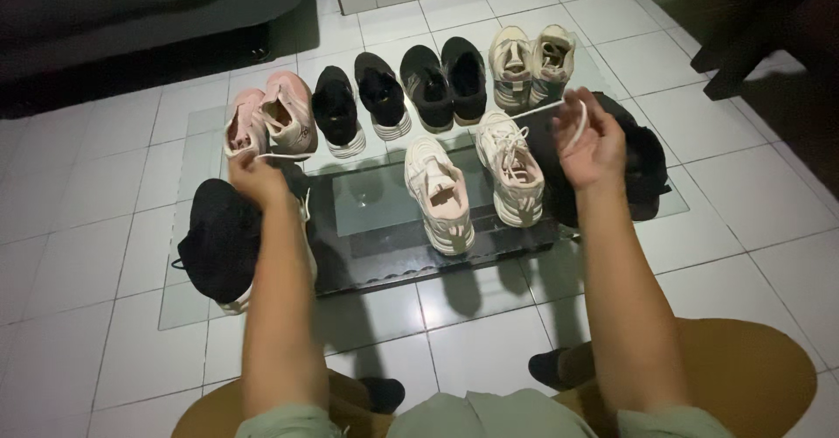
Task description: The person unlaces a black sneaker and then a white sneaker, removing the laces completely. They then re-lace the white sneaker by threading the laces through the eyelets and tying a knot.
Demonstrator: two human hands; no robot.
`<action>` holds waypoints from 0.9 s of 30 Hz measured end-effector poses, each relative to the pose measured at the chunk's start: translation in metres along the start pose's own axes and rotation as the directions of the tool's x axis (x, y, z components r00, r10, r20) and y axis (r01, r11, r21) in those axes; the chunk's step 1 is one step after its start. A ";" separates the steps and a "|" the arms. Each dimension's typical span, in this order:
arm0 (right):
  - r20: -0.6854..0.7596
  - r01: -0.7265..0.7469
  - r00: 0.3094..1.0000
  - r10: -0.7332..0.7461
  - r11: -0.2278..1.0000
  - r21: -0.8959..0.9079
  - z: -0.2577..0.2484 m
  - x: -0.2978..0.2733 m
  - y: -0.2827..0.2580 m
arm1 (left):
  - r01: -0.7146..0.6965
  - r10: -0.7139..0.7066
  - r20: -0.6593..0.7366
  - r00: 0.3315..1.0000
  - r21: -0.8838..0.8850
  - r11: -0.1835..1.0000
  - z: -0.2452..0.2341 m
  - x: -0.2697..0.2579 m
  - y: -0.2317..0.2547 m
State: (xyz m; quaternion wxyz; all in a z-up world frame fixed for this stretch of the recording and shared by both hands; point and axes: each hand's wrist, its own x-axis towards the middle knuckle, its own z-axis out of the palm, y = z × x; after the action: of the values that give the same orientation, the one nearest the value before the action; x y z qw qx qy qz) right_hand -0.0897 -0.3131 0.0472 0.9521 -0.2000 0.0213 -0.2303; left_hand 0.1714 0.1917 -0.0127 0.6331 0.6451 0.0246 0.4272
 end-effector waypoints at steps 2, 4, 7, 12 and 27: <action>0.108 -0.035 0.994 0.032 0.999 0.030 0.019 -0.011 0.011 | -0.126 0.079 0.140 0.987 0.366 0.922 0.015 -0.025 0.011; 0.087 -0.006 0.996 0.026 0.974 -0.226 0.041 -0.016 0.030 | -0.290 0.077 0.374 0.924 0.557 0.778 0.025 -0.053 0.029; 0.044 0.012 0.999 0.009 0.892 -0.452 0.059 -0.017 0.055 | 0.139 -0.563 0.676 0.475 0.574 0.807 0.047 -0.122 0.062; -0.072 -0.006 0.996 -0.058 0.734 -0.679 0.054 0.005 0.077 | -0.287 -0.252 0.918 0.306 0.341 0.895 0.066 -0.181 0.099; 0.187 0.291 0.940 -0.287 0.382 -0.877 0.143 0.056 0.023 | -0.544 -0.008 0.926 0.377 0.229 0.807 0.046 -0.182 0.113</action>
State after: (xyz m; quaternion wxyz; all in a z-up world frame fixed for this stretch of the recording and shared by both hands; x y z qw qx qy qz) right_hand -0.0107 -0.2661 0.1720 0.6457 -0.6733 0.1026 -0.3453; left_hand 0.0251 0.0291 -0.0049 0.2719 0.9041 -0.3158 0.0950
